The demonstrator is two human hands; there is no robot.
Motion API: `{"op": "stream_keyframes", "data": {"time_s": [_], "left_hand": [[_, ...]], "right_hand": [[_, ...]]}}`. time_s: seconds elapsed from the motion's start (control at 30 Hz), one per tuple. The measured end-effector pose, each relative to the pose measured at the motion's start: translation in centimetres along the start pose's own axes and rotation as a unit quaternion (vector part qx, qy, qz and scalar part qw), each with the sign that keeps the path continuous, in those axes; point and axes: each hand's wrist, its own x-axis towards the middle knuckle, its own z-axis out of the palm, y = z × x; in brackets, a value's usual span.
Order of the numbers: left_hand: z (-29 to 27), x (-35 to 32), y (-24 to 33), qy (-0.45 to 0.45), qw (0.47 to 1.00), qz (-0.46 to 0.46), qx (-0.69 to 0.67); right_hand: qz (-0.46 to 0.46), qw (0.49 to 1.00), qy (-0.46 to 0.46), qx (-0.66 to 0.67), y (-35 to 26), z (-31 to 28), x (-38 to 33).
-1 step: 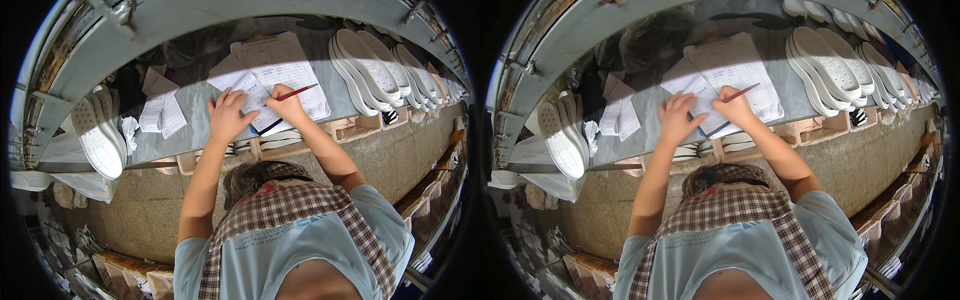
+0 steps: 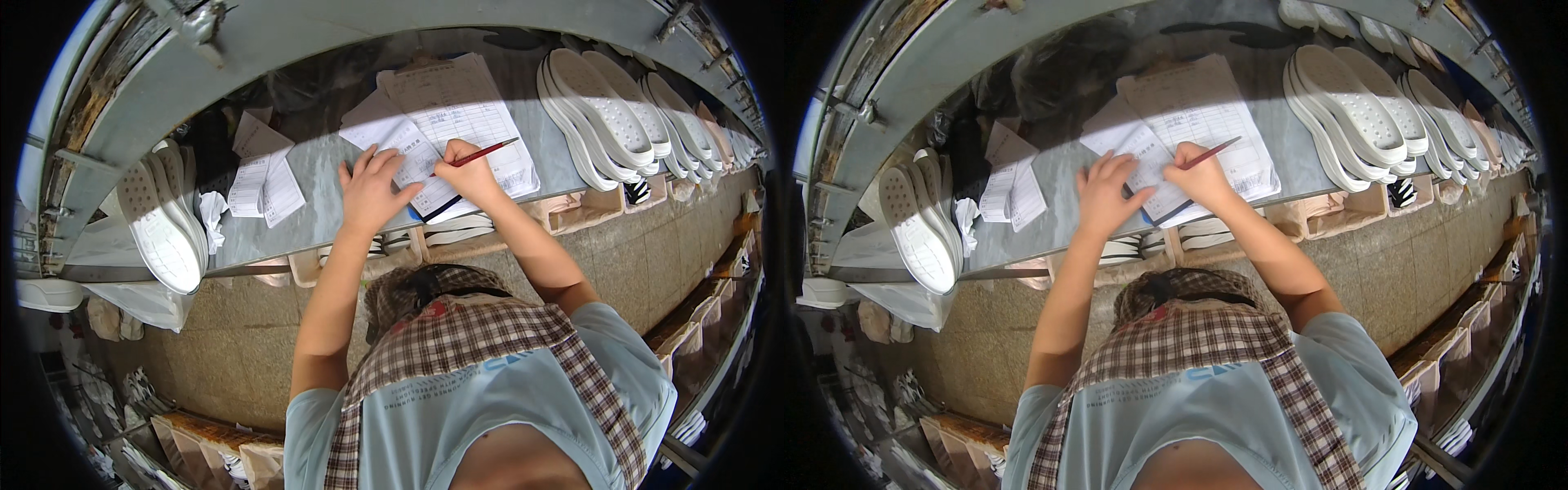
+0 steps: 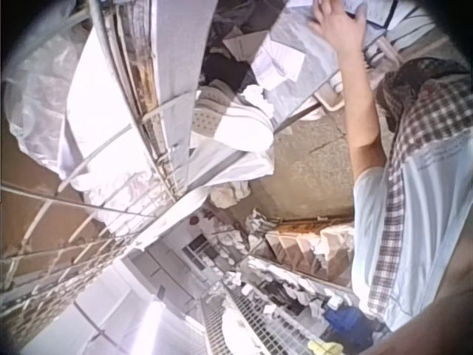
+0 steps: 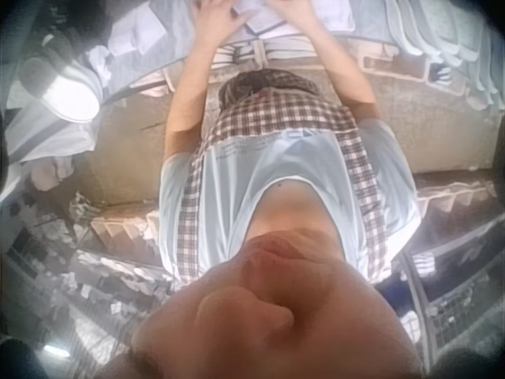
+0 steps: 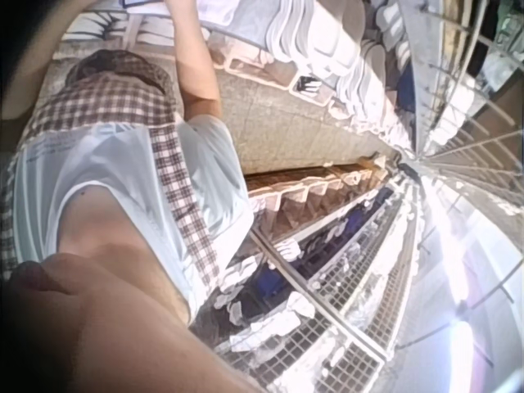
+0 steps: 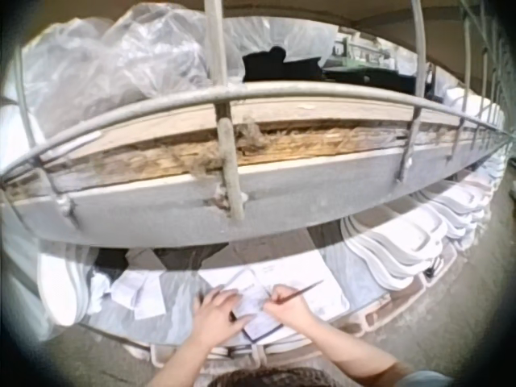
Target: The person stands at a workbench and repeatedly writes on small paper slips using a red pen, then places each slip into a small black booklet. The person continues this cycle for the duration of the clip.
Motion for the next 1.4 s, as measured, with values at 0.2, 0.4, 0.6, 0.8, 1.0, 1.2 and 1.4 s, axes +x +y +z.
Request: {"op": "stream_keyframes", "data": {"time_s": [0.2, 0.4, 0.6, 0.8, 1.0, 1.2, 1.4], "left_hand": [[0.1, 0.0, -0.1, -0.001, 1.000, 0.001, 0.005], [0.3, -0.1, -0.3, -0.001, 1.000, 0.000, -0.002], [0.3, 0.0, -0.2, -0.008, 1.000, -0.002, 0.002], [0.0, -0.1, 0.0, -0.007, 1.000, 0.002, 0.003], [0.1, 0.0, -0.2, -0.010, 1.000, -0.002, 0.001], [0.2, -0.1, -0.3, -0.009, 1.000, -0.004, -0.002], [0.2, 0.0, -0.2, -0.013, 1.000, -0.004, -0.004]], "right_hand": [[-0.011, 1.000, 0.026, -0.008, 0.2, -0.1, 0.1], [0.051, 0.991, 0.060, 0.112, -0.3, -0.7, -0.1], [0.051, 0.996, -0.016, 0.070, -0.7, -1.4, -1.5], [0.049, 0.999, -0.008, 0.021, -0.1, -1.0, -1.8], [0.035, 0.999, -0.005, -0.034, 0.0, -1.1, -2.1], [0.047, 0.998, 0.020, 0.036, -0.2, -1.3, -2.7], [0.038, 0.999, 0.000, 0.009, -0.1, -1.6, -3.1]]}}
